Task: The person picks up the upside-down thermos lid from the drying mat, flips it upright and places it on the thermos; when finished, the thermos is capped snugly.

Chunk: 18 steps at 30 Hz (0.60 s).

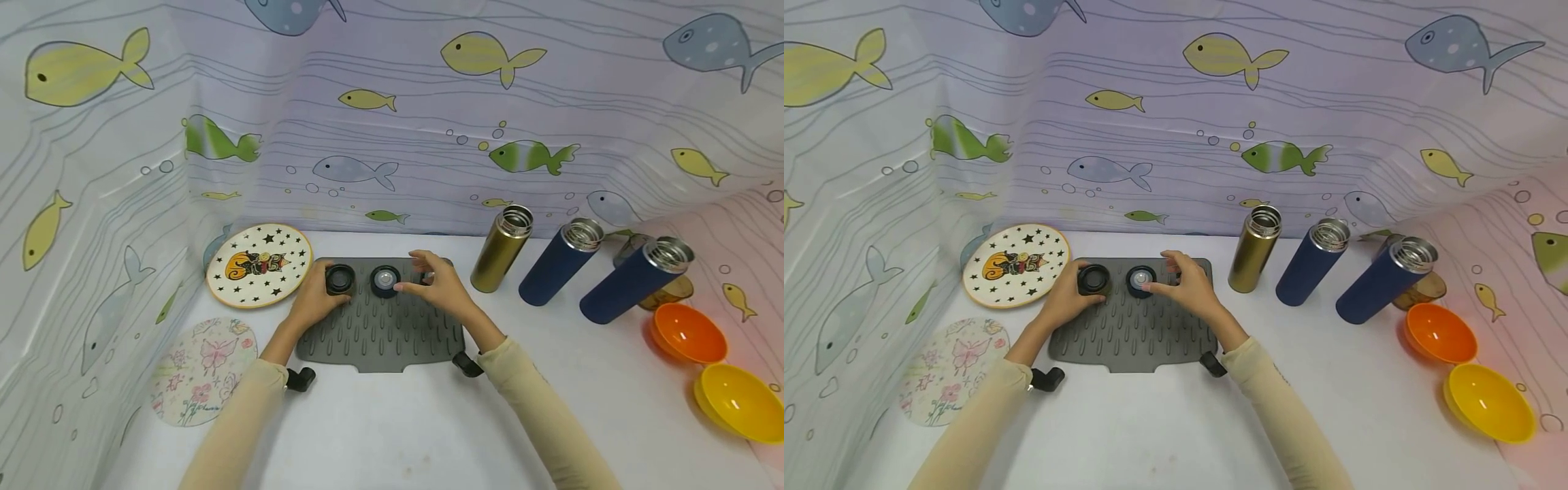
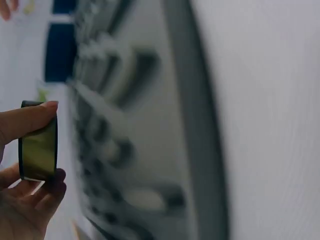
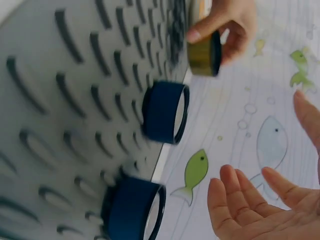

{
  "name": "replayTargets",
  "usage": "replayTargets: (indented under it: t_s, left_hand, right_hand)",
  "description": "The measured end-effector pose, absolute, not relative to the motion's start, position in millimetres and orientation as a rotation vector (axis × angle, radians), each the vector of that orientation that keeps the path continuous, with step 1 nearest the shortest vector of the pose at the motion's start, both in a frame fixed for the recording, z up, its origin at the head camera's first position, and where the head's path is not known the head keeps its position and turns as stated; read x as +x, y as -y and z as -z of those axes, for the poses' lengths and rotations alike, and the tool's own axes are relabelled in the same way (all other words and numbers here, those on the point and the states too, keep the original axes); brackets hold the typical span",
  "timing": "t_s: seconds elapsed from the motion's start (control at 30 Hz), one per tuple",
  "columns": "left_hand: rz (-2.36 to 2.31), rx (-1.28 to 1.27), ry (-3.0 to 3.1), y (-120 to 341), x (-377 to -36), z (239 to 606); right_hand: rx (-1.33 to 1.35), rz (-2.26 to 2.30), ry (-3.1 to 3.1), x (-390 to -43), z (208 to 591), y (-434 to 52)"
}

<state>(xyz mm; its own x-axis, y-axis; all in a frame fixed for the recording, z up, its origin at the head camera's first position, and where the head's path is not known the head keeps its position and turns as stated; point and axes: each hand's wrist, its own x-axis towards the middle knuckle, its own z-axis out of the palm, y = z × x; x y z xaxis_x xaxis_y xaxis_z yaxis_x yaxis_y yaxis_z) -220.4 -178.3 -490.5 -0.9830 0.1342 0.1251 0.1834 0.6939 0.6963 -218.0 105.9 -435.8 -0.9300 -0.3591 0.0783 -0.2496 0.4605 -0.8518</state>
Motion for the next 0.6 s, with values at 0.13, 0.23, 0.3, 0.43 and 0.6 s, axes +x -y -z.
replayTargets:
  t_s: [0.13,0.23,0.3,0.43,0.6]
  left_hand:
    - [1.275,-0.346,2.725,166.0,-202.6,474.1]
    - [1.346,-0.401,2.687,156.2,-189.0,462.1]
    - [1.374,-0.430,2.667,150.8,-180.7,456.5]
    - [1.400,-0.480,2.633,142.3,-166.0,448.0]
    - [1.381,-0.549,2.601,132.1,-152.4,441.2]
  right_hand:
    - [-0.514,1.527,-2.482,-210.1,436.0,-101.9]
    - [-0.508,1.528,-2.439,-206.0,437.3,-99.4]
    - [-0.510,1.522,-2.416,-204.0,438.6,-98.1]
    - [-0.517,1.530,-2.338,-198.9,440.7,-97.1]
    - [-0.480,1.620,-2.122,-189.6,439.9,-96.4]
